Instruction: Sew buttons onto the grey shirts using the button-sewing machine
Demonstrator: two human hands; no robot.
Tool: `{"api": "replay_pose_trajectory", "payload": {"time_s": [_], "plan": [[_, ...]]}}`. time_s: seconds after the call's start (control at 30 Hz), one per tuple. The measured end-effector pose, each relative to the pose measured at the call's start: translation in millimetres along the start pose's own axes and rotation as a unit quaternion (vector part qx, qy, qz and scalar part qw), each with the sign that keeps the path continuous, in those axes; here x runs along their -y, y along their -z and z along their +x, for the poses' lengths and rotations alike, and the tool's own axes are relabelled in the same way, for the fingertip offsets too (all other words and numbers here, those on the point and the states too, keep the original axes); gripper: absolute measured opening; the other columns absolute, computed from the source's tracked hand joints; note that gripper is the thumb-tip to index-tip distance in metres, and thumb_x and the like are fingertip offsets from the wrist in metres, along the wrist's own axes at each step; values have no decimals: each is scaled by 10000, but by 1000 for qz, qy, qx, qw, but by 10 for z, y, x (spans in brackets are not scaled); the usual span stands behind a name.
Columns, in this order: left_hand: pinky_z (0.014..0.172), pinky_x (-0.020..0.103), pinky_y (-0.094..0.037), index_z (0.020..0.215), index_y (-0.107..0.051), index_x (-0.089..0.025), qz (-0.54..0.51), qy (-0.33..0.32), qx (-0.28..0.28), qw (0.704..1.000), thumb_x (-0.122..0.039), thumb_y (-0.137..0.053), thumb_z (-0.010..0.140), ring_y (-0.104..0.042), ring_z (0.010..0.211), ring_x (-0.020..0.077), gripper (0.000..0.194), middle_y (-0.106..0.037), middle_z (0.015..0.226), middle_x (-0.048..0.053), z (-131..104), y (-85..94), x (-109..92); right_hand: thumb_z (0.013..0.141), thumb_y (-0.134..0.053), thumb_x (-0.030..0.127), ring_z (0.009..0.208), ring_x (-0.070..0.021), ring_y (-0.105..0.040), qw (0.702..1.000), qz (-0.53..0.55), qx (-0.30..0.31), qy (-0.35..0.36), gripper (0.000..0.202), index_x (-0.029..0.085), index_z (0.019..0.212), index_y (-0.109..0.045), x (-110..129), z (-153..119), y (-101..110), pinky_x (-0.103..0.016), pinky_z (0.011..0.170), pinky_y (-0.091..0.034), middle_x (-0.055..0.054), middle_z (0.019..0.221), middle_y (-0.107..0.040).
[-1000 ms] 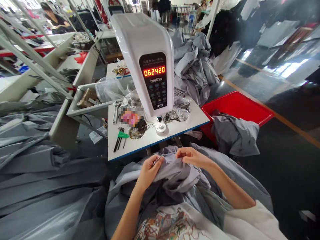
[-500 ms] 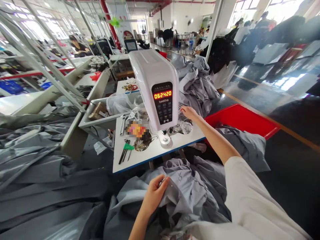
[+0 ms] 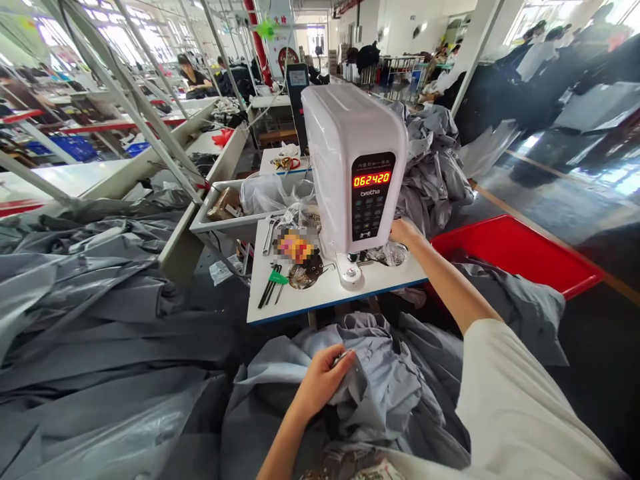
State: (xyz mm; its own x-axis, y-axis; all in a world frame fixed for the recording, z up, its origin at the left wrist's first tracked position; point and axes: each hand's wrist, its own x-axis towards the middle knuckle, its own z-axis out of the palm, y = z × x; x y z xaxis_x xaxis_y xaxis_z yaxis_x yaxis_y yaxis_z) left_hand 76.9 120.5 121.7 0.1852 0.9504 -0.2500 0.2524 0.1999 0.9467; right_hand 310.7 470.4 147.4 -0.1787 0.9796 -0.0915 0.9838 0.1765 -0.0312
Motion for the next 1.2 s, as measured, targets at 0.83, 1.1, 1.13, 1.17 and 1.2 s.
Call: {"api": "replay_pose_trajectory", "payload": {"time_s": [0.83,1.1,1.13,1.17,1.2], "plan": [[483,218,-185,614,-329,-181,-50,0,-4,999,-560,-480,837,-210,570,77,465,-241,604,-46,100,1,-68,885,-462,280,889,-187,-647,865,401,-256,160,241,196,952,-678,800,-1332,-543,-323,840,-505,-69,973,-702],[491,220,-187,624,-328,-180,-57,5,-7,998,-552,-476,846,-204,575,76,458,-232,620,-46,31,25,-101,917,-429,256,997,-199,-627,890,340,-212,218,267,209,1005,-677,992,-1290,-774,-351,914,-487,-81,1032,-692],[491,221,-186,623,-326,-180,-58,7,-7,998,-555,-476,845,-202,574,76,461,-232,619,-46,30,29,-101,923,-423,259,1001,-202,-626,891,335,-212,220,276,206,1016,-677,995,-1291,-776,-356,918,-488,-86,1039,-690],[488,221,-183,622,-326,-181,-59,9,-7,998,-560,-477,843,-198,570,76,464,-231,616,-47,31,31,-100,927,-418,256,1008,-203,-625,892,330,-212,225,282,204,1029,-676,997,-1293,-781,-359,927,-488,-87,1048,-689],[484,222,-177,621,-326,-182,-59,11,-6,998,-563,-479,840,-193,565,75,466,-229,611,-49,34,32,-100,928,-416,247,1017,-202,-624,893,323,-212,230,286,204,1043,-674,996,-1297,-786,-362,940,-486,-86,1058,-687]]}}
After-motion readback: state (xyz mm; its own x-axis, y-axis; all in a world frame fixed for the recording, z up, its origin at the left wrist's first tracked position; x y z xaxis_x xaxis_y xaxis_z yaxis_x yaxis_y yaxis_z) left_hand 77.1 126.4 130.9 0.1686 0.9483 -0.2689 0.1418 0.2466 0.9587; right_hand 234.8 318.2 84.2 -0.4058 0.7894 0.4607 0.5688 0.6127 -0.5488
